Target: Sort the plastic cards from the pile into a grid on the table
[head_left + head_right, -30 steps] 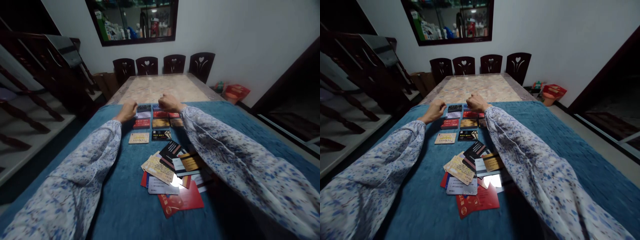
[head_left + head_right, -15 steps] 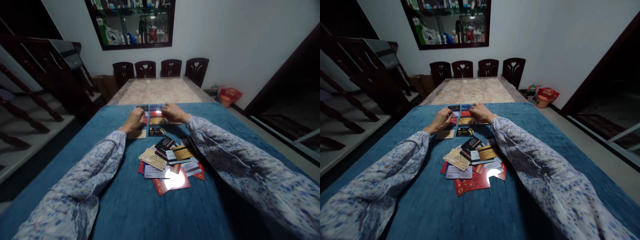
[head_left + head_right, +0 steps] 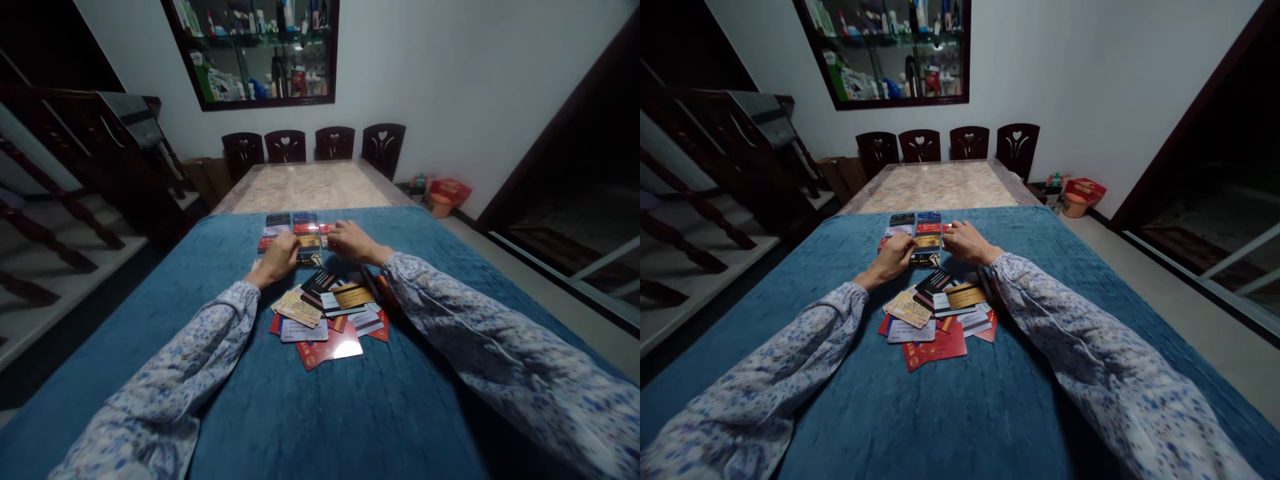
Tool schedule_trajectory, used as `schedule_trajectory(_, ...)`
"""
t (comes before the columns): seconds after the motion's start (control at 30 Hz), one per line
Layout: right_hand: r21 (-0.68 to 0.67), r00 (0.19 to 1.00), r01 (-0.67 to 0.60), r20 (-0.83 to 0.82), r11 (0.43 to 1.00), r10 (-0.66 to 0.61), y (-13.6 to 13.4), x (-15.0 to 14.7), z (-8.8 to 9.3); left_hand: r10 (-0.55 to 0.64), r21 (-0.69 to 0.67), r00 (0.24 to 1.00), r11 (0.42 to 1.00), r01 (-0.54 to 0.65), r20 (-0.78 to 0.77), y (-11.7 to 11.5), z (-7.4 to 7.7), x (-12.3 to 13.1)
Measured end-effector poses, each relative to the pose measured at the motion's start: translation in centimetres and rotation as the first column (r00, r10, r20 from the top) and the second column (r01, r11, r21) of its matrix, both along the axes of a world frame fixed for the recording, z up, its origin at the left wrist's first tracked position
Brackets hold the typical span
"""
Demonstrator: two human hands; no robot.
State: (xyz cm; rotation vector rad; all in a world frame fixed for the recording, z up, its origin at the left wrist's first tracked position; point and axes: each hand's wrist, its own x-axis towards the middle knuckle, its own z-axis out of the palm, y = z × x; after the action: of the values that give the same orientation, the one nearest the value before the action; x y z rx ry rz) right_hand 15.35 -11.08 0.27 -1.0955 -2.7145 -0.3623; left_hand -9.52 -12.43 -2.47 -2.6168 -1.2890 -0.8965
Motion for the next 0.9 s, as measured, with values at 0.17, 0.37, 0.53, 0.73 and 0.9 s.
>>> schedule_trajectory(0.17, 0.008, 1.0, -0.011, -0.019, 1.0, 0.011, -1.4, 0.8, -0.6, -0.035, -0.01, 0.999, 0.999, 0.035, 0.009, -2.0, -0.6, 1.7)
schedule_trajectory(0.37, 0.019, 0.999, -0.025, -0.037, 0.999, 0.026, -3.4, 2.2, -1.1, -0.098, -0.013, 0.995, 0.995, 0.098, 0.026, -4.2, -0.7, 3.5)
schedule_trajectory(0.53, 0.051, 0.999, -0.008, -0.043, 0.999, 0.01, -5.5, 3.7, -1.9, -0.118, -0.011, 0.992, 0.993, 0.118, -0.034, -5.8, -0.8, 4.5)
schedule_trajectory(0.73, 0.119, 0.997, -0.044, -0.062, 0.992, 0.052, -7.6, 5.8, -2.8, -0.133, 0.001, 0.978, 0.991, 0.135, -0.16, -7.5, -1.3, 5.7)
schedule_trajectory(0.9, 0.164, 0.995, -0.033, -0.091, 0.986, 0.048, -8.9, 6.7, -3.8, -0.159, -0.009, 0.955, 0.987, 0.162, -0.25, -9.0, -1.4, 6.5)
